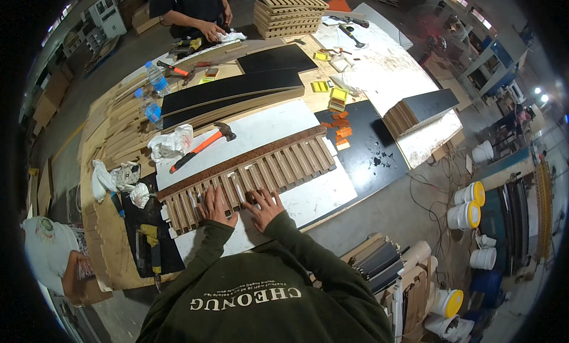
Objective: The person arranges wooden slats onto a wooden frame, wipes the surface with a cloth, places a dark panel on top, and fastens it using a pneumatic nail gun.
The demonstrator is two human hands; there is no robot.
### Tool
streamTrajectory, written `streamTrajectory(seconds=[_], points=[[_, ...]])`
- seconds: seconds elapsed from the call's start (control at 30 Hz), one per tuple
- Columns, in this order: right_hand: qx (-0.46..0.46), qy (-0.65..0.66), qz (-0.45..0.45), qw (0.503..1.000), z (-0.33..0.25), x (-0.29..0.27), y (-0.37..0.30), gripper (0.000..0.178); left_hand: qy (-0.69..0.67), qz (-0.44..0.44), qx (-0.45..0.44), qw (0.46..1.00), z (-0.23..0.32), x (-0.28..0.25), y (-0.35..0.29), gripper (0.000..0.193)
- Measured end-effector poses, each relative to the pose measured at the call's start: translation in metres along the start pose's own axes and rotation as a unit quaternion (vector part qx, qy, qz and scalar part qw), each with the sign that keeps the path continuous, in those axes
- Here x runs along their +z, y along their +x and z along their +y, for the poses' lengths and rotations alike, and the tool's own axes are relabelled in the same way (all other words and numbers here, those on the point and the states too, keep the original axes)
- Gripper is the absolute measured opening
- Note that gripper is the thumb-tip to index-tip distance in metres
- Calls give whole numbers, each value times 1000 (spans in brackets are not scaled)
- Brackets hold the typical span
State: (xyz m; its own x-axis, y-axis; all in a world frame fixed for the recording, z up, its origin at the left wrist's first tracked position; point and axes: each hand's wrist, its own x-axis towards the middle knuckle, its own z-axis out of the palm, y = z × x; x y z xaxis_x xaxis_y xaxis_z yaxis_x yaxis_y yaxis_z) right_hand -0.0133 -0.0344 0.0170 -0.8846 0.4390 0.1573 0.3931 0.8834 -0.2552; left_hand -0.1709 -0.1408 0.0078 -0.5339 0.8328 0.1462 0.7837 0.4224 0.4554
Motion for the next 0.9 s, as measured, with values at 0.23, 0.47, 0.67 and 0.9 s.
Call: streamTrajectory(seconds=[0.23,0.47,0.67,0.9], points=[[12,72,40,996,1,-14,-6,47,7,24,-29,999,-5,-3,8,94],[-15,51,60,997,-19,8,57,51,22,46,-64,997,-17,-15,3,89],[-27,-14,-22,999,-34,18,82,54,-48,117,-38,991,-46,-22,-14,86],[-39,-38,-32,998,-35,20,56,54,-54,146,-36,987,-57,-22,-21,86]])
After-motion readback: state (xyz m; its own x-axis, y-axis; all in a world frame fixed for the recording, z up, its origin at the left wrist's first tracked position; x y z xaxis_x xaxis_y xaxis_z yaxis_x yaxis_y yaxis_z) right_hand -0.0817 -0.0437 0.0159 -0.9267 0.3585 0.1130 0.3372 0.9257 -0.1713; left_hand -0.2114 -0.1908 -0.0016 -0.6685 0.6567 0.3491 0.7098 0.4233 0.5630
